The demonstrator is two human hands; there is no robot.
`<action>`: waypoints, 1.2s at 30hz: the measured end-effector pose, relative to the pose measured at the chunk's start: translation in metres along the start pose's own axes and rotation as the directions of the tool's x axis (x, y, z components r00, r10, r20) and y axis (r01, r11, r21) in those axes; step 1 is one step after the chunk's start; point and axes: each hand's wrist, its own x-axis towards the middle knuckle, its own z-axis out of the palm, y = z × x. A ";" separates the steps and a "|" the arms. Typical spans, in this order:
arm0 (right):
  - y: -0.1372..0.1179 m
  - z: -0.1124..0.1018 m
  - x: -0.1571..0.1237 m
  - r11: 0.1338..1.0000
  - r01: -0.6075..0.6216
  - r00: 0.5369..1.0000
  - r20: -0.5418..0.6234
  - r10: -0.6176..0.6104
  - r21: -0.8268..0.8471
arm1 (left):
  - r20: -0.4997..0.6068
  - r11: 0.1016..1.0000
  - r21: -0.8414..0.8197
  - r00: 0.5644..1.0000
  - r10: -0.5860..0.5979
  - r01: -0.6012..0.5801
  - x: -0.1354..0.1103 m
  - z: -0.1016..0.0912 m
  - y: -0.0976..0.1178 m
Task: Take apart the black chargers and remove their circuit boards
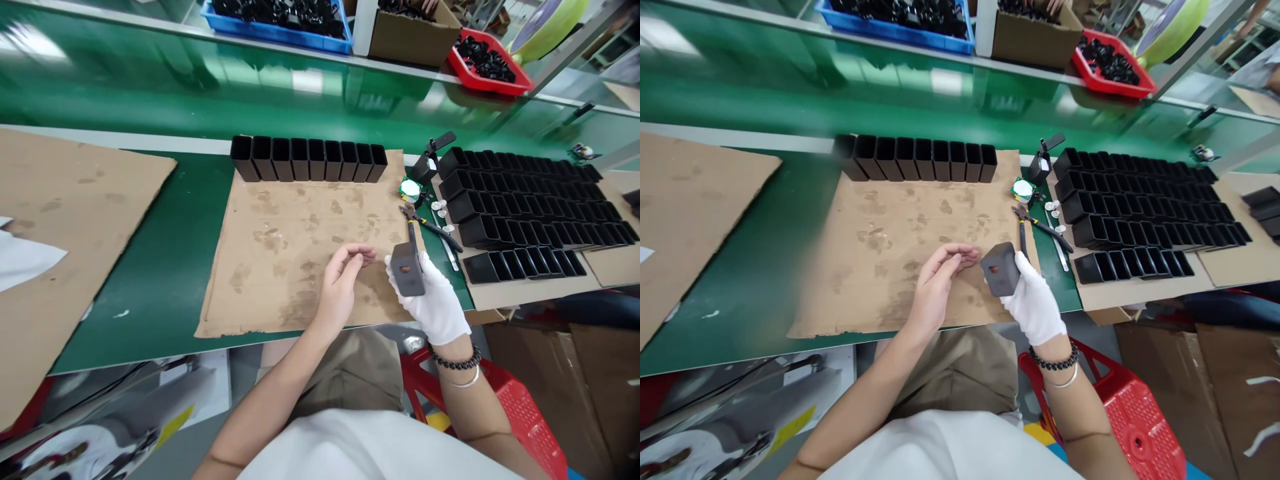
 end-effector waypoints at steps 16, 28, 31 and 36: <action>-0.033 0.052 -0.036 0.725 -0.308 0.938 0.071 0.338 0.616 | 0.019 0.998 -0.033 0.998 -0.061 0.062 -0.001 -0.003 0.002; 0.003 0.040 -0.036 0.783 0.551 0.767 -0.195 -0.612 -0.289 | 0.269 0.998 0.014 0.961 -0.063 0.061 -0.013 -0.003 0.011; -0.001 0.039 -0.038 0.765 0.540 0.764 -0.175 -0.620 -0.351 | 0.268 0.998 0.033 0.961 -0.065 0.058 -0.012 -0.003 0.009; -0.007 0.039 -0.042 0.754 0.528 0.767 -0.161 -0.621 -0.391 | 0.268 0.998 0.019 0.961 -0.070 0.068 -0.009 -0.004 0.009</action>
